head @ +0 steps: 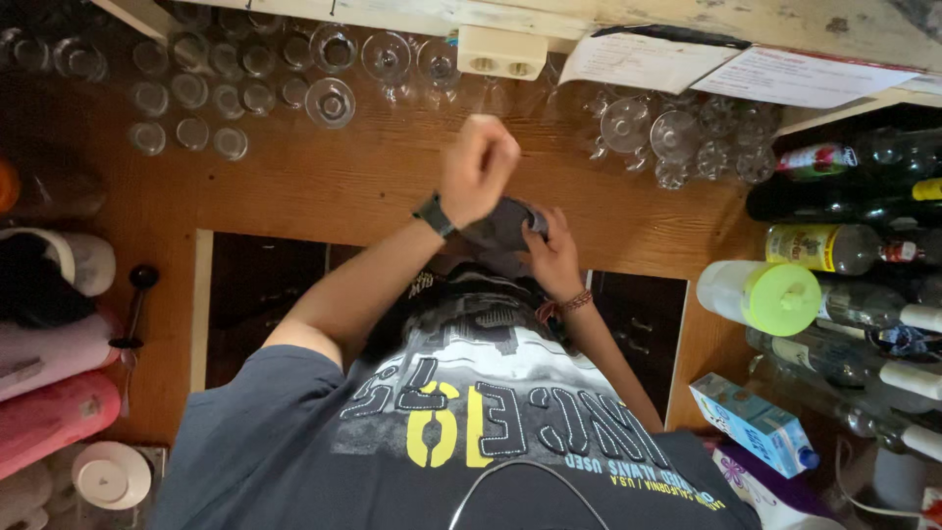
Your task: The person wipes the exterior and interior of several wine glasses using a gray cloth. They handle each glass individually, rotating it to clean all sides, and place the cleaned glasses on a wooden shelf above the counter.
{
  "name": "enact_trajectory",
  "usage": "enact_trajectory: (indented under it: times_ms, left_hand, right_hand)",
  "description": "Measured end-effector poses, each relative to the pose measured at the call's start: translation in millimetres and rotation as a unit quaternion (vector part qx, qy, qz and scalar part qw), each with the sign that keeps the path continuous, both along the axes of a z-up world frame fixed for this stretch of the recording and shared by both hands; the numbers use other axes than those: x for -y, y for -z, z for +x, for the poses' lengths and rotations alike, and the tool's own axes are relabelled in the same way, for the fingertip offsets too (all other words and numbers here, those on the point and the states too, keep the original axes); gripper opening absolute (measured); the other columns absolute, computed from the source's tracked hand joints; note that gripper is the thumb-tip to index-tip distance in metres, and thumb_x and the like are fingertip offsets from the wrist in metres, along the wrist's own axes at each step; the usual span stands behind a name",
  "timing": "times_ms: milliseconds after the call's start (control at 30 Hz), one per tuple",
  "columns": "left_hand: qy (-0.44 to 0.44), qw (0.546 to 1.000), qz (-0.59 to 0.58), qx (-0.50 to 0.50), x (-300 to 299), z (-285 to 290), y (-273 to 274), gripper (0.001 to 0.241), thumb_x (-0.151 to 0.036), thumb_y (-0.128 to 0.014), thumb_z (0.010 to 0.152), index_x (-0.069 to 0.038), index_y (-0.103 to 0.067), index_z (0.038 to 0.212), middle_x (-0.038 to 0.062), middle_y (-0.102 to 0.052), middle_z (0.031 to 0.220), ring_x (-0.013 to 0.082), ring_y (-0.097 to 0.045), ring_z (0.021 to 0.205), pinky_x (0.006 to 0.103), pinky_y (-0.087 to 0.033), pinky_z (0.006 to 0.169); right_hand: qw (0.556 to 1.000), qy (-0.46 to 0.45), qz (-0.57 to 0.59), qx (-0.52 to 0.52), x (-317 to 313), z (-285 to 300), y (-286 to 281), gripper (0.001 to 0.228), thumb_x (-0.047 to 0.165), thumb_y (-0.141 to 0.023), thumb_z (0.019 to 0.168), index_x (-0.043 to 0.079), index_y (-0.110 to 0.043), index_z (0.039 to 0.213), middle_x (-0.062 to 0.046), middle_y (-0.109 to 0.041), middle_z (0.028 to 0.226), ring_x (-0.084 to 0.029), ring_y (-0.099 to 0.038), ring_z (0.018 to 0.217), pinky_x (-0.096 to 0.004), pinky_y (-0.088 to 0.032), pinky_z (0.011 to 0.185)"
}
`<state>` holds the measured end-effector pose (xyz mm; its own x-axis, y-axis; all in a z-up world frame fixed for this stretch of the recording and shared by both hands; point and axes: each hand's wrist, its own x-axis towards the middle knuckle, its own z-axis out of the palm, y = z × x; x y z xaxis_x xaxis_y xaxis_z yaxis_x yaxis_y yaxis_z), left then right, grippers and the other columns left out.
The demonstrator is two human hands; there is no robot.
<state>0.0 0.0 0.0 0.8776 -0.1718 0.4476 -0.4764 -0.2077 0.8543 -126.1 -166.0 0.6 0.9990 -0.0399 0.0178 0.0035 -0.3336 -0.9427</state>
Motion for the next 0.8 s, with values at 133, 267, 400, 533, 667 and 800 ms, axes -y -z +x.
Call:
enact_trajectory:
  times_ms: [133,267,400,533,667,800]
  left_hand:
    - [0.010,0.988,0.042,-0.149,24,23,102,0.033,-0.028,-0.067,0.108,-0.015,-0.051,0.133,0.004,-0.072,0.094,0.0135,-0.070,0.074,0.0281,-0.057,0.062]
    - [-0.033,0.959,-0.006,-0.282,40,81,139,0.062,-0.021,-0.064,0.097,-0.007,-0.028,0.147,0.005,-0.069,0.082,0.0141,-0.067,0.058,0.0301,-0.055,0.053]
    - [-0.053,0.918,-0.123,-0.374,60,136,146,0.075,-0.013,-0.068,0.087,-0.011,-0.022,0.148,0.002,-0.067,0.096,0.0167,-0.066,0.055,0.0325,-0.057,0.049]
    - [-0.057,0.911,-0.117,-0.391,68,155,153,0.041,-0.018,-0.072,0.104,0.005,-0.052,0.131,0.017,-0.070,0.105,0.0168,-0.069,0.072,0.0313,-0.062,0.061]
    - [-0.068,0.918,-0.135,-0.367,67,145,150,0.050,-0.024,-0.068,0.099,-0.003,-0.047,0.139,0.011,-0.068,0.120,0.0151,-0.068,0.068,0.0289,-0.058,0.055]
    - [-0.052,0.958,-0.085,-0.268,56,114,141,0.048,-0.030,-0.065,0.101,-0.005,-0.049,0.139,0.012,-0.072,0.122,0.0159,-0.070,0.070,0.0292,-0.056,0.056]
  right_hand:
    - [0.998,0.044,-0.003,-0.035,7,2,-9,0.032,0.010,-0.061,0.100,0.004,-0.066,0.131,-0.012,-0.065,0.111,-0.026,-0.065,0.106,-0.034,-0.051,0.096]
    - [0.998,0.051,-0.027,-0.007,18,-7,-7,0.031,0.008,-0.060,0.100,0.004,-0.066,0.130,-0.013,-0.067,0.118,-0.025,-0.064,0.110,-0.033,-0.049,0.099]
    - [0.997,0.068,0.016,-0.030,23,-22,0,0.030,0.010,-0.060,0.101,0.004,-0.064,0.130,-0.012,-0.067,0.122,-0.022,-0.063,0.113,-0.032,-0.049,0.100]
    - [0.993,0.093,0.000,-0.076,29,-32,1,0.033,0.012,-0.058,0.101,0.004,-0.064,0.133,-0.011,-0.069,0.119,-0.020,-0.063,0.109,-0.031,-0.049,0.097]
    - [0.992,0.105,0.021,-0.060,32,-33,6,0.033,0.014,-0.055,0.105,0.002,-0.061,0.135,-0.011,-0.069,0.124,-0.019,-0.064,0.113,-0.031,-0.050,0.098]
    - [0.993,0.089,0.071,0.011,28,-30,5,0.036,0.011,-0.051,0.108,-0.003,-0.056,0.141,-0.014,-0.064,0.135,-0.020,-0.058,0.124,-0.032,-0.044,0.108]
